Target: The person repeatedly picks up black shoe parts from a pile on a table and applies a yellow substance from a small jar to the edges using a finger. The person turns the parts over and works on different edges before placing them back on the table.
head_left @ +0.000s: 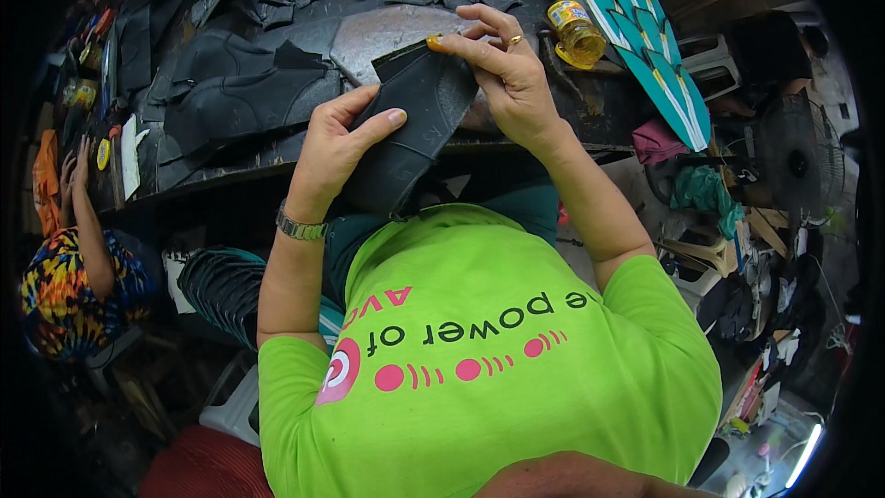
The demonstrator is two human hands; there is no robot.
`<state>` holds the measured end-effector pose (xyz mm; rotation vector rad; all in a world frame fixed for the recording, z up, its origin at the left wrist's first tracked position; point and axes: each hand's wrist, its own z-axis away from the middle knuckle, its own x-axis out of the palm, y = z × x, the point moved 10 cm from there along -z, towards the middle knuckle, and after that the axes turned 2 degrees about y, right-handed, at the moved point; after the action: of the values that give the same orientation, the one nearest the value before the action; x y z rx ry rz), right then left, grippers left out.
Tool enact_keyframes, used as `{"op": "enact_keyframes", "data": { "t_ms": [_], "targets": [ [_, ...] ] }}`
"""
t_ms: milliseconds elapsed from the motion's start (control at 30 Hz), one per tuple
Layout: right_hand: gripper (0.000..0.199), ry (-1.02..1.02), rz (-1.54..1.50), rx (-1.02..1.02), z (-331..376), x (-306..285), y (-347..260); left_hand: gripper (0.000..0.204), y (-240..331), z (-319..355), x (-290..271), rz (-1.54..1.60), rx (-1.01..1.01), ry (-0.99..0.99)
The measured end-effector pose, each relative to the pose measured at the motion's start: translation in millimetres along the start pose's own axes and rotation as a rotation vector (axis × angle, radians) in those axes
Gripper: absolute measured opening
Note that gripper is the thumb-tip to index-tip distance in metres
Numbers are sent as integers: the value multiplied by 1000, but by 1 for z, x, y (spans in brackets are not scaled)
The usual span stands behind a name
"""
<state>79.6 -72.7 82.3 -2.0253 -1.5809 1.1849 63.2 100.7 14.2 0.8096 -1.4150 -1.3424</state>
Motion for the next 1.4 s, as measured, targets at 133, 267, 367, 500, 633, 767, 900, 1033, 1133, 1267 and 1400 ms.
{"op": "enact_keyframes", "data": {
  "t_ms": [133, 267, 367, 500, 633, 767, 900, 1033, 1133, 1267, 1400],
  "targets": [
    [51, 49, -13, -13, 9, 0, 1, 32, -6, 1, -1, 38, -44, -13],
    [52, 88, 104, -88, 14, -2, -6, 32, -8, 2, -1, 68, -46, -18],
    [51, 111, 121, -80, 16, -4, -8, 33, -6, 1, 0, 75, -28, -23],
    [48, 99, 213, -115, 15, -4, -19, 34, -5, -1, 1, 60, -16, -10],
    [53, 98, 310, -179, 16, -3, -31, 33, -4, -1, 1, 106, -4, -8],
    [56, 92, 294, -234, 20, -1, -38, 31, -9, -3, 0, 156, -35, -17],
    [56, 61, 311, -271, 28, 1, -40, 28, -12, -4, -5, 189, -47, 8],
    [55, 59, 330, -337, 37, 0, -45, 26, -13, -5, -8, 227, -25, 10],
    [48, 52, 377, -438, 45, -1, -51, 25, -17, -9, -18, 211, -44, 70],
    [65, 68, 53, -216, 53, -10, -39, 31, -8, -11, -48, 378, 59, 303],
    [95, -164, -366, 136, 66, 32, -18, 35, -9, -8, -63, 603, 144, 504]
  ]
}}
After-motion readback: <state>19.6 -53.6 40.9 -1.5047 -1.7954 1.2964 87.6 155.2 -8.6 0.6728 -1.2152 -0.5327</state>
